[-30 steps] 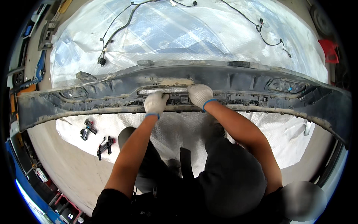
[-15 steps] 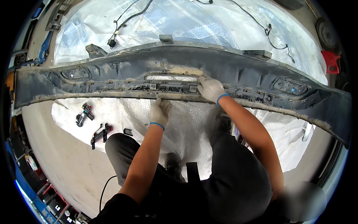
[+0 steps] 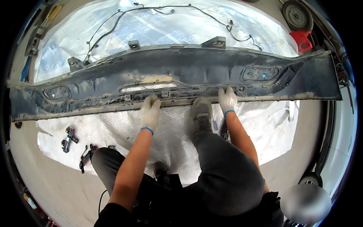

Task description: The person kneels on the floor and uses a power drill to remove screws from the back of a car bumper. They then disconnect wiring harnesses and remove a license plate light assembly and a chrome trim piece.

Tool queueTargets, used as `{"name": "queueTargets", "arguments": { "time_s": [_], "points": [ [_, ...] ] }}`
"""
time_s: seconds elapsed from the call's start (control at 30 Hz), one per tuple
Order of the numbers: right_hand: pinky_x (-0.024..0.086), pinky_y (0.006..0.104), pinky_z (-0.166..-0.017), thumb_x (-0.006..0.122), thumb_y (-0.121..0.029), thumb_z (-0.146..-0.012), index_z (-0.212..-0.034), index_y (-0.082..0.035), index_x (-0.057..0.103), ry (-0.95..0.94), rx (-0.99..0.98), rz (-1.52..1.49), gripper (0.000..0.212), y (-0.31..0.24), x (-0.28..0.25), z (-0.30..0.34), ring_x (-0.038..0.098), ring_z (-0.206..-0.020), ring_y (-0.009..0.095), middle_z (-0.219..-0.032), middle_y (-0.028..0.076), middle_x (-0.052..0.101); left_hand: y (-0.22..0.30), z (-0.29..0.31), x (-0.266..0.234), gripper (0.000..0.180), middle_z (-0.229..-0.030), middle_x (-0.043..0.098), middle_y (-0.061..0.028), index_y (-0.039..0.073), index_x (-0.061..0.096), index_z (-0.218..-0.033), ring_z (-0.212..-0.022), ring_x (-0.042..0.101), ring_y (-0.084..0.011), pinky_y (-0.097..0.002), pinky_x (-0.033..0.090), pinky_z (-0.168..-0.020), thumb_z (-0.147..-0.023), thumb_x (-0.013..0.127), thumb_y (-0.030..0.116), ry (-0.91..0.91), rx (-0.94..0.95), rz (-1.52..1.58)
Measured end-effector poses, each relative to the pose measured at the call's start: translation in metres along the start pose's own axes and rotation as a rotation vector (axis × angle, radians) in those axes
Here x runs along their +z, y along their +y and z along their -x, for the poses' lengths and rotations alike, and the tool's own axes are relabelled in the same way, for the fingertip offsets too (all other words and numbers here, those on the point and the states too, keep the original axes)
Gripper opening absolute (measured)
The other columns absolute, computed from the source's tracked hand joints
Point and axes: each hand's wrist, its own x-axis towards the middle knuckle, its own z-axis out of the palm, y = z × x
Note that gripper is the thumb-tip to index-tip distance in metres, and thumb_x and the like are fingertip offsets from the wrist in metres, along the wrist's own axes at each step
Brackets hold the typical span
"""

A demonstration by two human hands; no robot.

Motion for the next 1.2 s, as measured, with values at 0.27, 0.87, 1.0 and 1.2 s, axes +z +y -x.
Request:
{"name": "queueTargets", "arguments": {
  "time_s": [0.27,0.87,1.0,1.2],
  "points": [
    [0.056,0.0366,-0.059,0.057,-0.041,-0.102,-0.105,-0.003,0.068,-0.402,0.716,-1.148,0.040,0.068,0.040,0.031,0.069,-0.071,0.028,-0.094,0.019,0.074,0.022,-0.051,0.010,0.071,-0.151,0.045,-0.0182,0.006,0.048,-0.144,-0.142,0.039,-0.0356,-0.0538,0.026,-0.120,-0.085,0.074,0.037,-0.406,0.406,-1.047],
    [0.062,0.0400,-0.073,0.059,-0.015,-0.095,-0.108,-0.001,0.062,-0.170,-0.077,-0.813,0.019,0.114,0.038,0.015,0.071,-0.087,0.030,-0.098,0.016,0.070,0.021,-0.054,0.012,0.086,-0.143,0.055,-0.0180,0.010,0.054,-0.143,-0.135,0.049,-0.0352,-0.0453,0.036,-0.114,-0.074,0.077,0.056,-0.433,0.587,-1.043],
    [0.059,0.0438,-0.083,0.057,-0.011,-0.093,-0.115,0.001,0.061,-0.206,0.218,-1.242,0.026,0.074,0.049,0.034,0.069,-0.102,0.032,-0.112,0.017,0.067,0.037,-0.046,-0.014,0.086,-0.134,0.062,-0.0195,0.007,0.057,-0.141,-0.130,0.054,-0.0353,-0.0457,0.041,-0.111,-0.075,0.077,0.058,-0.499,0.468,-1.077],
    [0.061,0.0420,-0.090,0.046,-0.005,-0.096,-0.111,0.003,0.058,-0.155,0.529,-1.581,0.021,0.019,0.018,0.059,0.070,-0.103,0.031,-0.112,0.017,0.068,0.047,-0.042,-0.023,0.083,-0.131,0.064,-0.0198,0.005,0.061,-0.136,-0.125,0.058,-0.0361,-0.0447,0.046,-0.107,-0.074,0.076,0.057,-0.501,0.461,-1.097]
  ]
}}
